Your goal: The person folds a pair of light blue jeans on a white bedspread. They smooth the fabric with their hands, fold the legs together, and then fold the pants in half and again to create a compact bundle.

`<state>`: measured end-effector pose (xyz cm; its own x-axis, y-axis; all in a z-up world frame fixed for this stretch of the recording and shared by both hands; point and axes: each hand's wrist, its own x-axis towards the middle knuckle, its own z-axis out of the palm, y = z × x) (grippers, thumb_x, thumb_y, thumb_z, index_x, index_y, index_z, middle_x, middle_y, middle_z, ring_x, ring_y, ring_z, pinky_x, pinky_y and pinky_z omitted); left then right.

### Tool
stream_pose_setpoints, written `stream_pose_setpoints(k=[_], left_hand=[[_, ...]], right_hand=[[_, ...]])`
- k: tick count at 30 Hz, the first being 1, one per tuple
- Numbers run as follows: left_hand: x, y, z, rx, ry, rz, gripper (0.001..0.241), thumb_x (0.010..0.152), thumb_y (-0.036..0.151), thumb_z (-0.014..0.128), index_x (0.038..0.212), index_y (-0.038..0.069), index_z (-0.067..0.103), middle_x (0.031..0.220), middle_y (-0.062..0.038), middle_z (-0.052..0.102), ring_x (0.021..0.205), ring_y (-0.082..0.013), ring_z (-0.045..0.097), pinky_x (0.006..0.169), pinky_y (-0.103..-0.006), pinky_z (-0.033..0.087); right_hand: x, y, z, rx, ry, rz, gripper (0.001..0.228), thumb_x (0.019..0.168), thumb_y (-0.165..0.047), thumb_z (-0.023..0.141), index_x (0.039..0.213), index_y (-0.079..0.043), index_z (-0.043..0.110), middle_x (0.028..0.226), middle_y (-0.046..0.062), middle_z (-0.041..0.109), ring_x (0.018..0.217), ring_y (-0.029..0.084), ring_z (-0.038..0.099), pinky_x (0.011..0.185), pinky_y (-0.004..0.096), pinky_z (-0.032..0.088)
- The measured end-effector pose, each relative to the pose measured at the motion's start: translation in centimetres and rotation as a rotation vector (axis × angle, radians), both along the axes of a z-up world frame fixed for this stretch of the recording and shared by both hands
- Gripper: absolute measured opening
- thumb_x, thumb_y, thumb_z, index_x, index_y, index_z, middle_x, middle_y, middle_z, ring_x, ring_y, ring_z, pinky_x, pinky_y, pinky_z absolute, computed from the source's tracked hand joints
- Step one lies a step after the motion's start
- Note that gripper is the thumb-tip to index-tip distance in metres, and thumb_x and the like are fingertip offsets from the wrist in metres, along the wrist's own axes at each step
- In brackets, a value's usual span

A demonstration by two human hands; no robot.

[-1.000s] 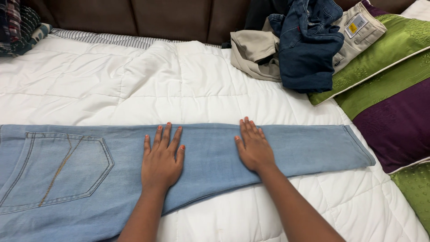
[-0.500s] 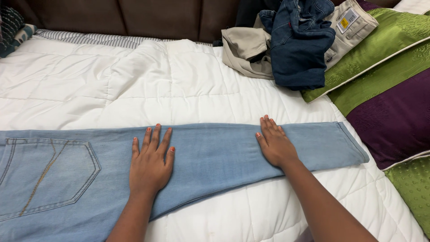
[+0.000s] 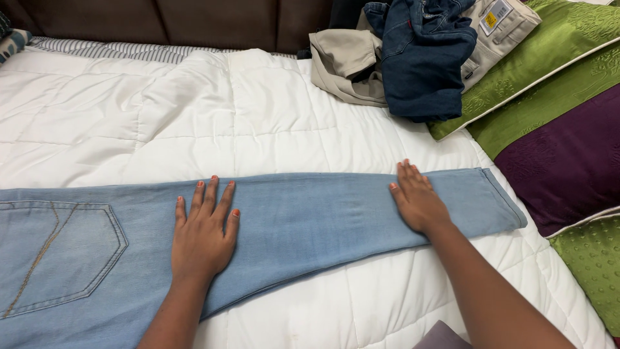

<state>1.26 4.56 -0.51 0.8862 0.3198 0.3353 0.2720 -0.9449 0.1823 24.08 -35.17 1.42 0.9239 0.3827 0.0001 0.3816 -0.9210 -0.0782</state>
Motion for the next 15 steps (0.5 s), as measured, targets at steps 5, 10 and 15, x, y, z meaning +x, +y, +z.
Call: stream_pose_setpoints(k=[5,10,15], left_hand=[[0.0,0.0,0.0,0.01,0.005,0.005,0.058,0.101,0.049,0.028,0.156,0.032,0.037,0.165,-0.003,0.031,0.153,-0.0223,0.023,0.124,-0.0524,0.011],[0.0,0.0,-0.1,0.019,0.008,0.001,0.058,0.101,0.049,0.028,0.156,0.033,0.036,0.164,-0.003,0.03,0.152,-0.022,0.022,0.123,-0.0524,0.011],[0.0,0.0,0.1,0.022,0.018,0.001,0.058,0.102,0.049,0.028,0.156,0.032,0.037,0.165,-0.003,0.03,0.153,-0.0224,0.022,0.124,-0.0525,0.011]], right_hand=[[1.9,-3.9,-0.6,-0.027,0.026,-0.064,0.072,0.103,-0.054,0.016,0.164,-0.016,0.007,0.172,0.004,0.005,0.158,0.018,0.005,0.127,0.039,0.006],[2.8,-5.8,-1.1,0.024,0.009,-0.095,0.071,0.103,-0.052,0.016,0.164,-0.017,0.008,0.173,0.003,0.005,0.158,0.018,0.004,0.127,0.039,0.005],[3.5,-6.4,-0.6,0.033,0.018,-0.101,0.07,0.103,-0.052,0.016,0.164,-0.017,0.008,0.173,0.003,0.005,0.158,0.018,0.004,0.127,0.038,0.006]])
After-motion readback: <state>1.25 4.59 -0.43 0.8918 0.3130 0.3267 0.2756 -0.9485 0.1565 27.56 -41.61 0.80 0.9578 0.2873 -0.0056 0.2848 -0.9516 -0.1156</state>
